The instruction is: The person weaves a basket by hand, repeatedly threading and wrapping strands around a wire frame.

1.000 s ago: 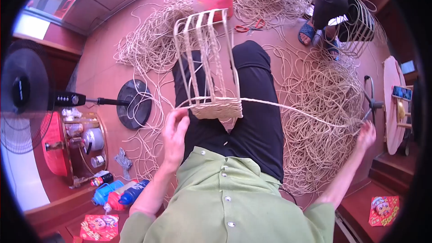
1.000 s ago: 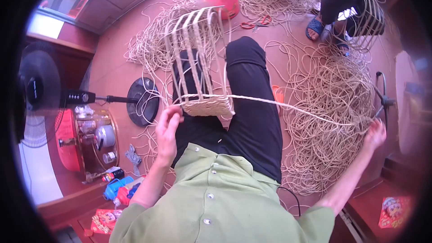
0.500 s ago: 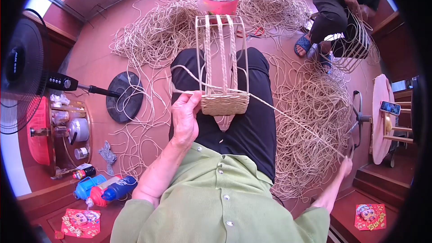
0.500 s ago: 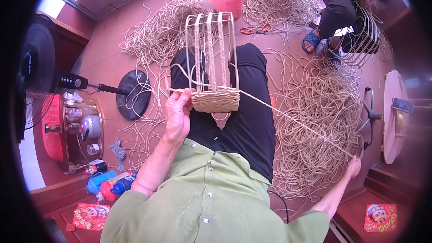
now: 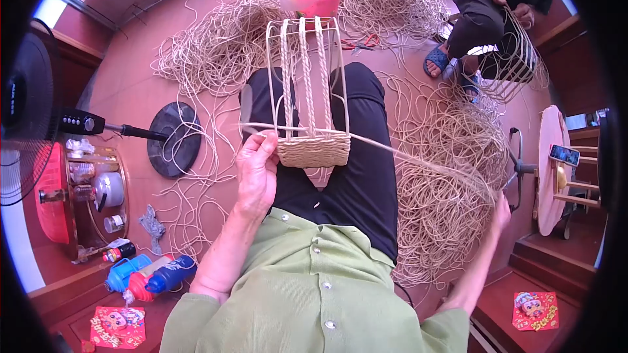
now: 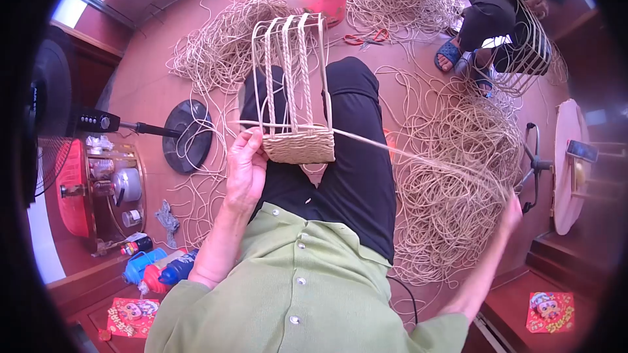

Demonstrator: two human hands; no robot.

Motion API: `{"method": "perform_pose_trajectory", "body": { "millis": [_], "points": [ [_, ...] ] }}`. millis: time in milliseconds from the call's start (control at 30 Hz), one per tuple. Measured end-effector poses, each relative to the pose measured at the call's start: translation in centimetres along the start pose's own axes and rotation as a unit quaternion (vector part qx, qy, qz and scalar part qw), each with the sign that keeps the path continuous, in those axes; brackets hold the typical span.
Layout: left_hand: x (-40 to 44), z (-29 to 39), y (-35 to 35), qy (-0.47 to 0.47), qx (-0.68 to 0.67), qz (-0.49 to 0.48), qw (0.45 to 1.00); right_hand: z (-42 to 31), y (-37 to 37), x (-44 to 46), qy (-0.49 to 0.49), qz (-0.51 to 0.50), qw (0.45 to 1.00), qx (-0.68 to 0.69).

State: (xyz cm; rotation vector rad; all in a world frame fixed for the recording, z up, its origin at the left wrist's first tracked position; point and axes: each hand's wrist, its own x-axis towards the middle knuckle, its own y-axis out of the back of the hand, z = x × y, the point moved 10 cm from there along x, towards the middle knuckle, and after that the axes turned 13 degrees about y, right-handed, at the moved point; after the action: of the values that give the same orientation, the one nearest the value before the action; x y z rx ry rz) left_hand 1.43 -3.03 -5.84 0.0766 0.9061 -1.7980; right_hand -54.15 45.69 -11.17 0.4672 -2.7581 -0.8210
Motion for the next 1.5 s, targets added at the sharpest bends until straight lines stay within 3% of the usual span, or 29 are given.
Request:
{"method": "perform_pose_trajectory", "body": {
  "millis": [33,67,167,200,233,267,300,367,433,467,500,533,600,667,700,733,767,800,833,900,933,1000,1033,1133,1167,1267,1300,1400,1500],
  "points": [
    [-0.2,0.2,-0.1,0.005,0.000,-0.002,1.000,2.7,7.4,-2.1,-0.063,-0.002,0.935,-0.350],
    [-0.4,0.2,-0.1,0.011,0.002,-0.004,1.000,6.1,11.8,-4.8,-0.180,-0.025,0.858,-0.480],
    [0.3,0.4,-0.1,0.006,0.005,-0.015,1.000,5.3,5.4,-2.7,0.018,-0.049,0.924,-0.380],
    [0.6,0.3,-0.1,0.002,0.005,-0.020,1.000,-2.3,-1.5,-2.6,0.039,-0.076,0.939,-0.333],
    [0.9,0.1,-0.3,0.008,0.004,-0.028,1.000,-12.7,-8.7,-3.8,0.110,-0.069,0.972,-0.196],
    [0.9,-0.1,-0.3,0.014,0.000,-0.018,1.000,-19.1,-14.8,-5.0,0.109,-0.091,0.982,-0.127],
    [0.9,-0.4,-0.5,0.020,-0.003,-0.008,1.000,-24.9,-20.9,-7.3,0.119,-0.187,0.975,0.007],
    [0.9,-0.5,-0.6,0.022,-0.012,0.009,1.000,-32.6,-26.2,-11.8,0.240,-0.296,0.916,0.122],
    [0.4,-0.4,-0.9,0.017,-0.014,0.013,1.000,-34.5,-28.4,-14.9,0.239,-0.443,0.858,0.106],
    [0.3,-0.1,-0.8,0.014,-0.019,0.017,1.000,-31.9,-26.1,-12.3,0.174,-0.362,0.889,0.219],
    [0.2,0.2,-0.5,0.003,-0.021,0.024,0.999,-23.5,-21.5,-7.1,0.160,-0.204,0.949,0.181],
    [0.1,0.4,-0.1,-0.008,-0.025,0.031,0.999,-14.8,-14.5,-2.7,0.030,-0.120,0.986,0.114],
    [-0.1,0.4,-0.2,-0.022,-0.003,0.026,0.999,-0.8,-6.3,-0.1,0.019,-0.118,0.988,-0.103],
    [-1.2,-0.1,-1.3,-0.024,0.056,0.010,0.998,0.5,-3.4,-2.3,-0.019,-0.137,0.943,-0.304],
    [-1.3,0.9,-1.3,-0.035,0.055,0.020,0.998,1.4,-5.3,-2.0,-0.009,-0.162,0.925,-0.342],
    [-1.1,1.4,-0.3,-0.057,0.072,0.036,0.995,-5.0,-8.7,-2.3,0.051,-0.116,0.933,-0.336],
    [-1.9,3.0,-0.6,-0.146,0.145,0.074,0.976,-11.1,-12.8,-2.9,0.098,-0.080,0.967,-0.220],
    [-3.1,4.6,-1.3,-0.234,0.218,0.112,0.941,-18.0,-16.9,-4.6,0.075,-0.088,0.988,-0.098],
    [-4.5,6.0,-2.9,-0.301,0.327,0.117,0.888,-22.9,-20.1,-6.1,0.120,-0.125,0.984,-0.037],
    [-7.2,7.4,-6.9,-0.423,0.520,0.115,0.733,-31.5,-25.5,-9.7,0.191,-0.220,0.954,0.069],
    [-7.0,6.6,-8.1,-0.412,0.572,0.084,0.704,-34.2,-27.2,-11.4,0.222,-0.273,0.930,0.106],
    [-6.0,4.9,-9.2,-0.371,0.628,0.115,0.674,-38.9,-28.7,-14.1,0.378,-0.303,0.875,0.014],
    [-6.1,4.5,-9.2,-0.378,0.634,0.126,0.663,-39.8,-28.5,-14.6,0.423,-0.252,0.870,-0.001],
    [-6.6,3.0,-7.2,-0.343,0.621,0.111,0.695,-36.2,-29.5,-13.6,0.315,-0.274,0.907,0.061],
    [-7.3,2.6,-7.2,-0.353,0.633,0.099,0.681,-35.9,-29.3,-13.4,0.291,-0.256,0.917,0.094],
    [-7.7,2.0,-7.4,-0.326,0.653,0.100,0.677,-35.6,-29.3,-13.6,0.276,-0.256,0.915,0.144],
    [-7.6,1.9,-7.7,-0.331,0.660,0.099,0.667,-34.1,-30.1,-13.7,0.185,-0.276,0.899,0.285],
    [-7.6,1.7,-9.1,-0.353,0.687,0.094,0.628,-32.2,-29.9,-13.9,0.124,-0.232,0.866,0.425],
    [-8.7,2.3,-10.2,-0.381,0.723,0.124,0.563,-32.3,-30.1,-14.1,0.128,-0.250,0.861,0.425]
  ]
}}
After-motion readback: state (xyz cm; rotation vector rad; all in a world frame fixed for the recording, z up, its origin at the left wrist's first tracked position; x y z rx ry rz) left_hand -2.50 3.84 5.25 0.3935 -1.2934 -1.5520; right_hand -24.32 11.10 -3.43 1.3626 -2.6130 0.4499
